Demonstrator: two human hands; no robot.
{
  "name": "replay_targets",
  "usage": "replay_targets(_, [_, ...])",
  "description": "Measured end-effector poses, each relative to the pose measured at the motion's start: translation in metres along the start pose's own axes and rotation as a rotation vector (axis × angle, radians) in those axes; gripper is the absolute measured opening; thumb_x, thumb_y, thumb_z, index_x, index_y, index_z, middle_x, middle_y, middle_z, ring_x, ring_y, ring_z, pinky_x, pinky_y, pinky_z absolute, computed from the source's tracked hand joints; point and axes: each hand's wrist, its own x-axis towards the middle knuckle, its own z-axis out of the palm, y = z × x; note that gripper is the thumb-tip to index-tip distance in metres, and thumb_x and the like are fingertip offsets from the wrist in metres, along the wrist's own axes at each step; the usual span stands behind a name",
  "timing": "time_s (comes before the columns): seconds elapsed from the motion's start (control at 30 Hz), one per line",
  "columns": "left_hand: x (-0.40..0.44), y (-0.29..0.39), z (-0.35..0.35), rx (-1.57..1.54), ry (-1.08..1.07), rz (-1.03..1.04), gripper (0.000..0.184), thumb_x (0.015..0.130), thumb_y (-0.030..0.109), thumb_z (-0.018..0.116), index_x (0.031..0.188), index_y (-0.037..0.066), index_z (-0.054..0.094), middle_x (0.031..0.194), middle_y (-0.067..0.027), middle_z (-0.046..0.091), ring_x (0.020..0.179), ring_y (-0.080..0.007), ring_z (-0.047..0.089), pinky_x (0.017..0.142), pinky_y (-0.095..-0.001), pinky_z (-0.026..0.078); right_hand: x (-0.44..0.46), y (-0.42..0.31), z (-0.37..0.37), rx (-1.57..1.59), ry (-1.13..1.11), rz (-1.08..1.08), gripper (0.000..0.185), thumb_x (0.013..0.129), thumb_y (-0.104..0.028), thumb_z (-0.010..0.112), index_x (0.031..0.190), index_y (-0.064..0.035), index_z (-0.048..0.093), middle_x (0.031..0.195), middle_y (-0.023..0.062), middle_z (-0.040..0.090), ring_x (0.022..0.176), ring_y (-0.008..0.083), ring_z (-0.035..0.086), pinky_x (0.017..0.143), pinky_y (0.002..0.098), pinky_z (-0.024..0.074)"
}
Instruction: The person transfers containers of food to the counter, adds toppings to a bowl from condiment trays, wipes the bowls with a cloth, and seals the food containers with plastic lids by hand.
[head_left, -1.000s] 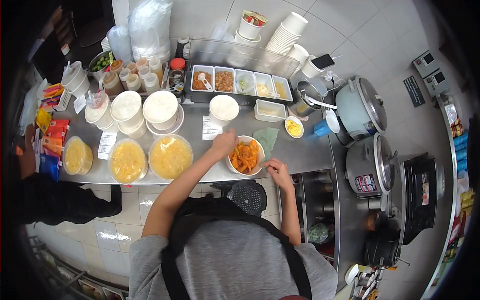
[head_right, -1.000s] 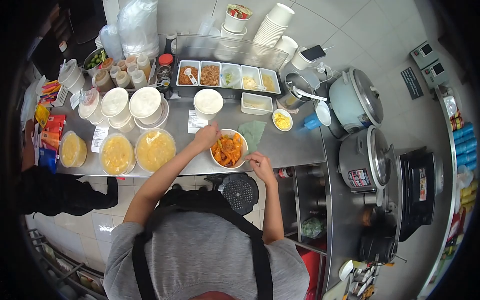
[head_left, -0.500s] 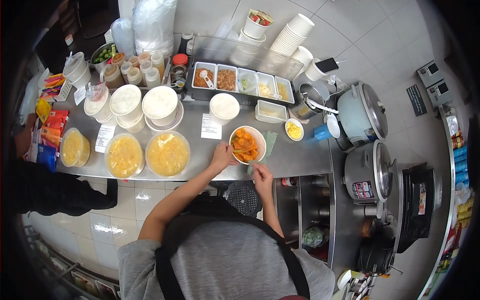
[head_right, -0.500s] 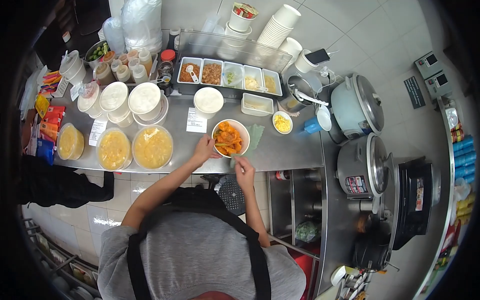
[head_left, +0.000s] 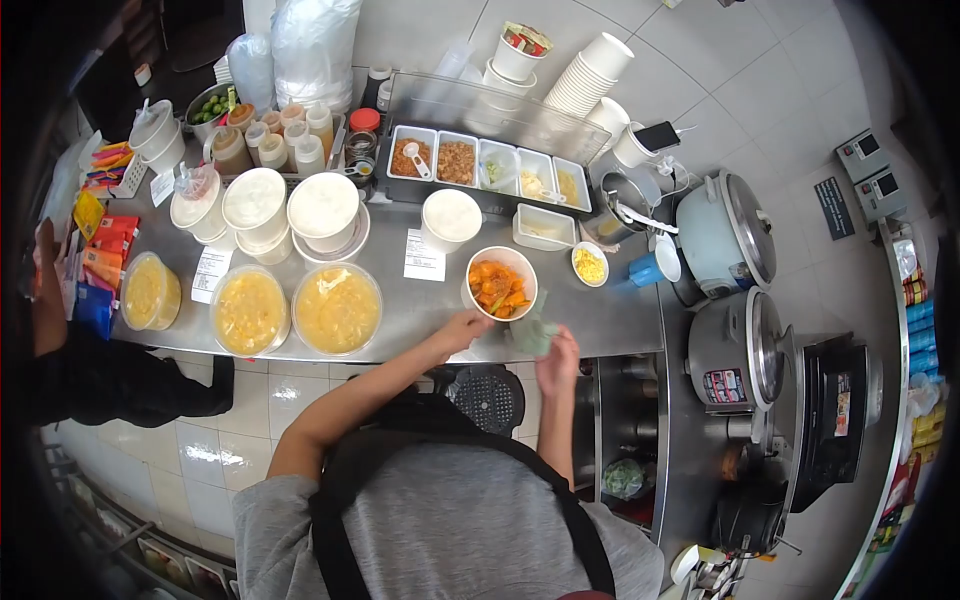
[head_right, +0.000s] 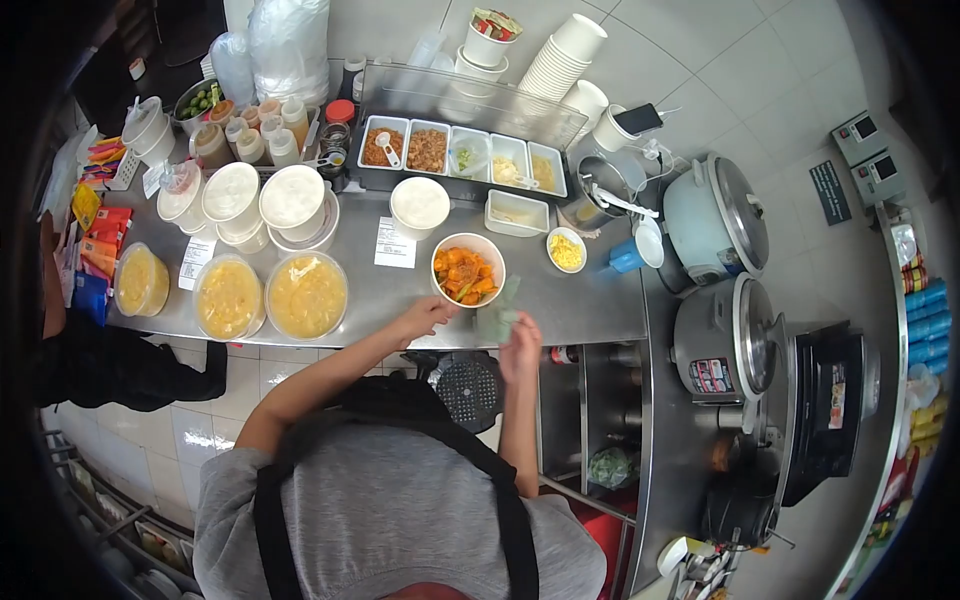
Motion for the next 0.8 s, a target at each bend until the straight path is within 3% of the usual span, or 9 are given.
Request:
replay_targets(0.07, [-0.004, -0.016, 0.006, 0.097, -0.058, 0.244, 0.037, 0.071, 0.007, 0.063, 0.106, 0.007, 0.05, 0.09, -0.0061, 0.05, 0.084, -0.0166, 0.05, 0.074, -0.0291, 0.045, -0.01, -0.025, -0.002, 0.095, -0.072, -0.032, 0.023, 0.076, -0.008, 0.048, 0.098, -0.0038, 0.052, 0.097, 0.0083, 0.056, 0.092, 0.0223, 0.054, 0.083, 0.0371, 0.0425])
replay_targets(0.13, [-0.035, 0.018, 0.022, 0.299, -0.05, 0.45, 0.04, 0.067, 0.01, 0.067, 0.104, 0.008, 0.051, 0.092, -0.0084, 0.049, 0.085, -0.0191, 0.05, 0.073, -0.0305, 0.045, -0.02, -0.043, 0.018, 0.171, -0.143, -0.076, 0.023, 0.077, -0.009, 0.049, 0.1, -0.0055, 0.05, 0.101, 0.009, 0.054, 0.096, 0.0246, 0.052, 0.086, 0.0413, 0.0396])
replay_targets(0.2, [-0.032, 0.016, 0.034, 0.41, -0.075, 0.583, 0.031, 0.066, 0.018, 0.069, 0.09, 0.006, 0.054, 0.086, -0.01, 0.05, 0.08, -0.0234, 0.052, 0.07, -0.0316, 0.045, -0.029, -0.053, 0.035, 0.235, -0.146, -0.126, 0.023, 0.078, -0.009, 0.051, 0.101, -0.005, 0.047, 0.102, 0.0098, 0.052, 0.095, 0.0243, 0.051, 0.086, 0.0413, 0.0401])
replay_targets(0.33, [-0.053, 0.046, 0.033, 0.743, -0.21, 0.556, 0.024, 0.072, 0.02, 0.065, 0.08, 0.002, 0.05, 0.079, -0.0106, 0.049, 0.079, -0.0264, 0.052, 0.069, -0.0338, 0.043, -0.029, -0.06, 0.022, 0.1, -0.163, -0.21, 0.022, 0.079, -0.011, 0.058, 0.095, -0.0072, 0.044, 0.088, 0.0046, 0.05, 0.078, 0.0151, 0.052, 0.073, 0.0324, 0.0468])
replay_targets(0.47, [-0.072, 0.052, 0.026, 0.889, -0.222, 0.618, 0.019, 0.076, 0.019, 0.059, 0.077, 0.002, 0.05, 0.078, -0.0124, 0.052, 0.082, -0.0295, 0.052, 0.068, -0.0372, 0.041, -0.029, -0.053, -0.01, -1.344, -0.044, 0.231, 0.021, 0.073, -0.011, 0.066, 0.086, -0.0036, 0.05, 0.088, 0.005, 0.052, 0.079, 0.013, 0.054, 0.076, 0.0271, 0.0446])
replay_targets(0.53, [-0.081, 0.049, 0.02, 0.913, -0.167, 0.621, 0.017, 0.077, 0.017, 0.057, 0.079, 0.002, 0.05, 0.079, -0.0129, 0.054, 0.082, -0.0304, 0.052, 0.068, -0.0385, 0.041, -0.041, -0.032, 0.016, -1.324, -0.214, -0.043, 0.02, 0.07, -0.005, 0.065, 0.088, 0.0004, 0.057, 0.094, 0.0087, 0.056, 0.09, 0.0185, 0.055, 0.081, 0.0289, 0.042])
replay_targets(0.63, [-0.095, 0.05, 0.007, 0.83, -0.07, 0.582, 0.016, 0.077, 0.016, 0.056, 0.082, 0.002, 0.051, 0.081, -0.0133, 0.055, 0.079, -0.032, 0.053, 0.068, -0.0394, 0.041, -0.042, -0.017, 0.063, -1.073, -0.401, -0.083, 0.027, 0.066, -0.002, 0.065, 0.092, -0.0003, 0.06, 0.101, 0.0108, 0.057, 0.099, 0.022, 0.053, 0.086, 0.0302, 0.0393])
replay_targets(0.7, [-0.106, 0.051, -0.005, 0.7, 0.026, 0.594, 0.016, 0.078, 0.016, 0.056, 0.084, 0.001, 0.051, 0.079, -0.0138, 0.054, 0.076, -0.0333, 0.053, 0.067, -0.0383, 0.042, -0.032, -0.01, 0.072, -1.112, -0.509, -0.08, 0.026, 0.064, -0.001, 0.064, 0.09, -0.0005, 0.06, 0.097, 0.0099, 0.058, 0.094, 0.0212, 0.055, 0.083, 0.0296, 0.0406])
replay_targets(0.8, [-0.128, 0.053, -0.023, 0.715, -0.009, 0.411, 0.016, 0.081, 0.017, 0.055, 0.087, 0.002, 0.053, 0.08, -0.0119, 0.057, 0.071, -0.0277, 0.056, 0.066, -0.0335, 0.045, -0.018, -0.001, 0.077, -1.147, -0.609, -0.068, 0.02, 0.064, 0.0, 0.064, 0.084, 0.0002, 0.06, 0.088, 0.0089, 0.059, 0.085, 0.02, 0.056, 0.076, 0.0287, 0.042])
